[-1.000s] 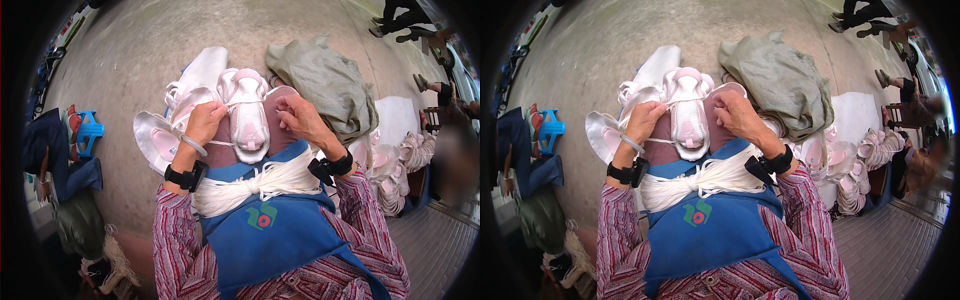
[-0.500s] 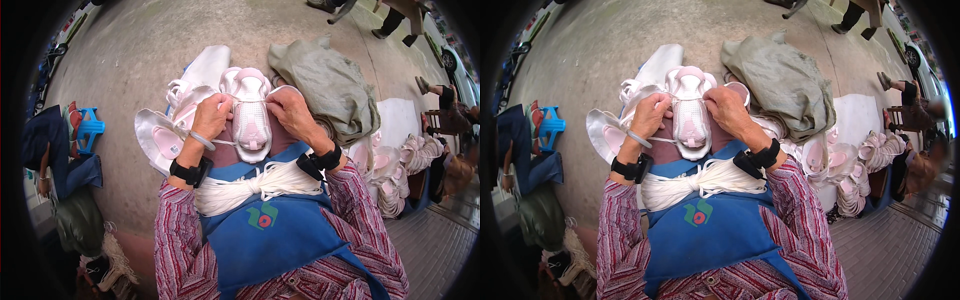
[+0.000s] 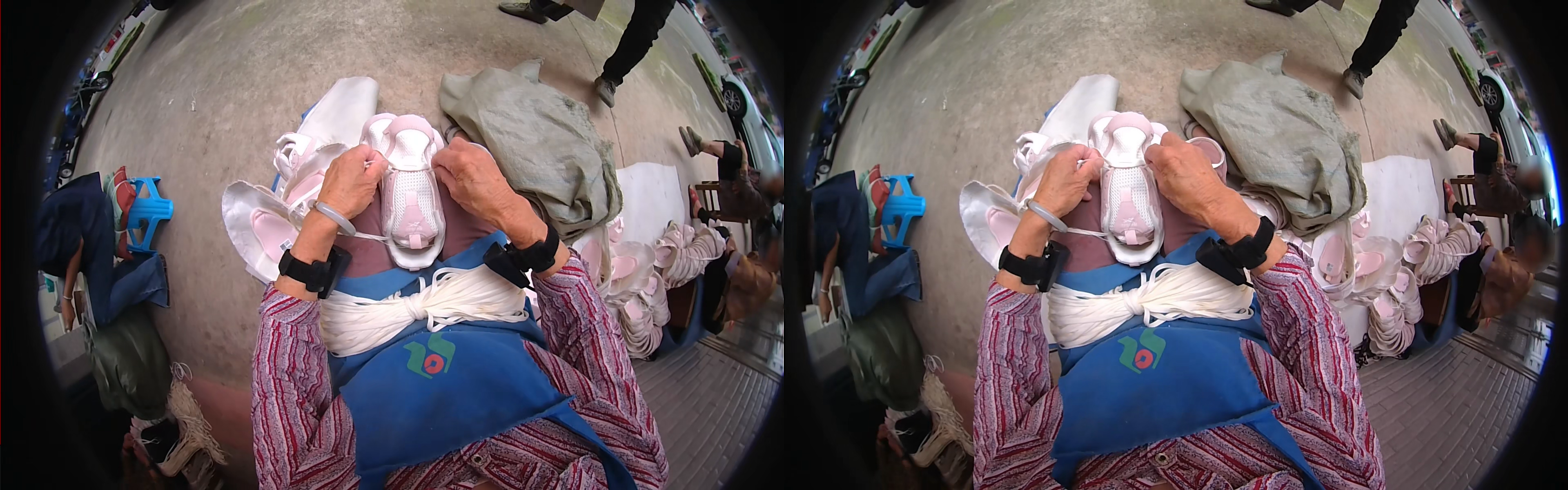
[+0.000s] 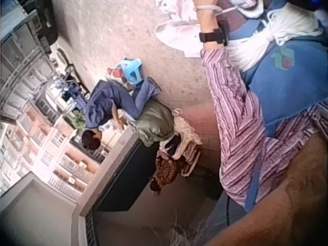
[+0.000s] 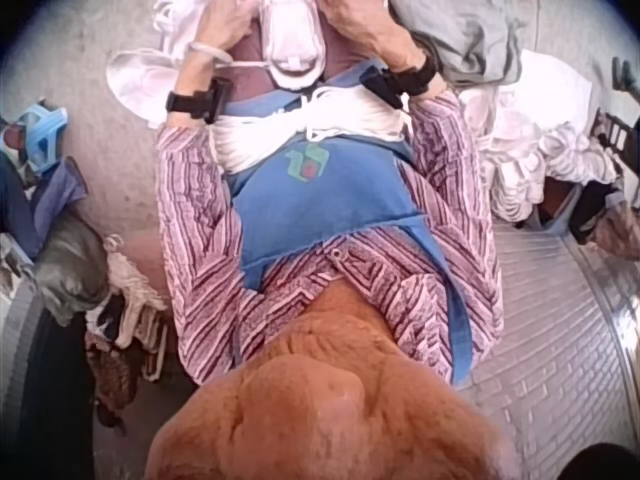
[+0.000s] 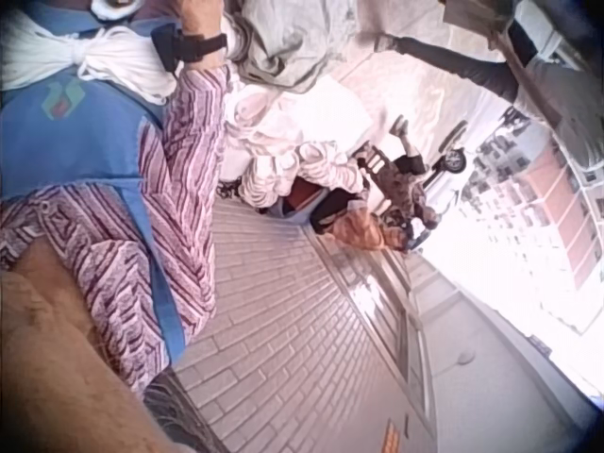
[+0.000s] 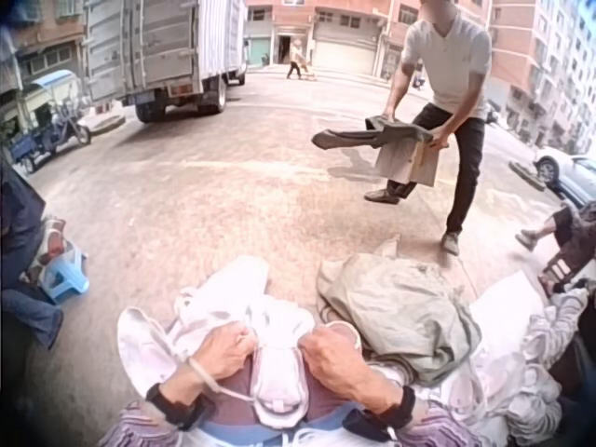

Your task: Thread laces through the eyelets of several pairs of pink and white sneakers.

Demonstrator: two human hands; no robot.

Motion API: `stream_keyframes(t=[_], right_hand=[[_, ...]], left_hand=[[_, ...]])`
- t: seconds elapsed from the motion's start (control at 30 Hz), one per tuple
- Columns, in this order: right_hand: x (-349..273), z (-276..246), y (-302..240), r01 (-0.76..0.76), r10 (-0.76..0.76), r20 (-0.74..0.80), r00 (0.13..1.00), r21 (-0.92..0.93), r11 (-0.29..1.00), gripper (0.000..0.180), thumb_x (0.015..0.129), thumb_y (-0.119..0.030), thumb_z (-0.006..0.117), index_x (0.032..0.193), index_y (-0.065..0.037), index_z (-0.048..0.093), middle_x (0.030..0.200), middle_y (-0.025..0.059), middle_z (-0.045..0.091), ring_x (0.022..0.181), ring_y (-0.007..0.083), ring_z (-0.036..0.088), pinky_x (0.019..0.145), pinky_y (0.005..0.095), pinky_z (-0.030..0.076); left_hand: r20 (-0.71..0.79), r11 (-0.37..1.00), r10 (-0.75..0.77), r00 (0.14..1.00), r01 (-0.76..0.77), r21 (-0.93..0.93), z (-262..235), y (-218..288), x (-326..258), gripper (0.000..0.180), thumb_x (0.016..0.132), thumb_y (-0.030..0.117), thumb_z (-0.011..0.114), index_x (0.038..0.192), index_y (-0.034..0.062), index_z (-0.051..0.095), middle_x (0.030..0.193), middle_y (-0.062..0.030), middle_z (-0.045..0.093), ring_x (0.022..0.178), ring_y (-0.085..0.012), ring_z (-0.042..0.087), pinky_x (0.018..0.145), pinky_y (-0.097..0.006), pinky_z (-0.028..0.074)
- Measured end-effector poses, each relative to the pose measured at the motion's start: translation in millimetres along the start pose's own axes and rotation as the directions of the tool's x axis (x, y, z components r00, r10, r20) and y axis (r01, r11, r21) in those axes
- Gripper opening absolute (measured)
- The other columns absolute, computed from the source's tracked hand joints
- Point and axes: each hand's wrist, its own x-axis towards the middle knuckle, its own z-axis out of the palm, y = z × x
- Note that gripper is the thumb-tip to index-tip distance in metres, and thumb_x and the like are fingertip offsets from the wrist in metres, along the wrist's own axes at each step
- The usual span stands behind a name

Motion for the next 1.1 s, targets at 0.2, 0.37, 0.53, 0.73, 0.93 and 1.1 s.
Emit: stream_keyframes(t=[0.2,0.37,0.53,0.73,0.93,1.1], right_hand=[[2.4,0.0,3.1,0.002,-0.001,0.046,0.999,-0.024,1.0,0.012,0.083,-0.011,0.059,0.085,-0.001,0.065,0.079,0.017,0.057,0.08,0.0356,0.057,0.072,0.0426,0.046],[11.6,-5.5,3.4,-0.006,-0.003,0.159,0.987,0.052,0.999,0.015,0.082,-0.012,0.059,0.083,0.002,0.065,0.075,0.018,0.061,0.075,0.0338,0.06,0.069,0.0401,0.047],[13.5,-6.0,11.3,-0.319,0.256,0.257,0.932,0.246,0.915,0.018,0.081,-0.014,0.061,0.087,0.002,0.066,0.075,0.019,0.063,0.069,0.0283,0.061,0.065,0.0363,0.048],[4.8,4.0,4.9,-0.203,0.214,-0.027,0.976,0.223,0.953,0.019,0.081,-0.015,0.058,0.079,0.002,0.065,0.072,0.0234,0.062,0.069,0.0393,0.061,0.066,0.0452,0.047],[-4.6,19.2,-0.4,-0.119,0.144,-0.212,0.967,0.127,0.985,0.016,0.086,-0.014,0.058,0.082,0.001,0.061,0.081,0.0204,0.061,0.077,0.0375,0.059,0.072,0.0442,0.046],[-5.8,29.5,-1.5,-0.184,0.204,-0.129,0.97,0.152,0.971,0.016,0.086,-0.014,0.058,0.086,0.002,0.061,0.082,0.0202,0.06,0.079,0.0369,0.059,0.074,0.043,0.047]], left_hand=[[0.063,0.976,-0.154,0.986,0.162,-0.145,-2.1,3.0,1.4,0.023,0.091,0.025,0.057,0.09,0.0017,0.063,0.078,-0.0035,0.062,0.068,-0.0097,0.059,0.049,-0.022,0.05],[-0.113,0.872,0.409,0.905,-0.352,0.341,1.9,-9.2,9.3,0.022,0.086,0.021,0.061,0.085,-0.0008,0.063,0.076,-0.0094,0.062,0.064,-0.0143,0.058,0.056,-0.029,0.049],[-0.148,0.958,0.238,0.96,-0.206,0.2,12.7,-4.7,8.1,0.018,0.083,0.017,0.064,0.083,-0.0007,0.063,0.078,-0.0144,0.063,0.063,-0.0231,0.059,0.062,-0.033,0.048],[-0.268,0.987,0.16,0.95,-0.15,0.059,13.1,10.7,-12.3,0.017,0.084,0.018,0.065,0.085,0.0011,0.065,0.075,-0.0142,0.064,0.067,-0.0256,0.062,0.063,-0.033,0.048],[-0.281,0.919,0.333,0.9,-0.243,0.311,13.0,14.9,-14.7,0.016,0.084,0.018,0.063,0.086,0.0023,0.067,0.08,-0.017,0.065,0.074,-0.0346,0.063,0.066,-0.04,0.048],[-0.181,0.835,0.418,0.89,-0.297,0.464,17.7,15.4,-27.2,0.018,0.085,0.016,0.063,0.095,0.0018,0.066,0.083,-0.0174,0.064,0.079,-0.0358,0.06,0.071,-0.044,0.046]])
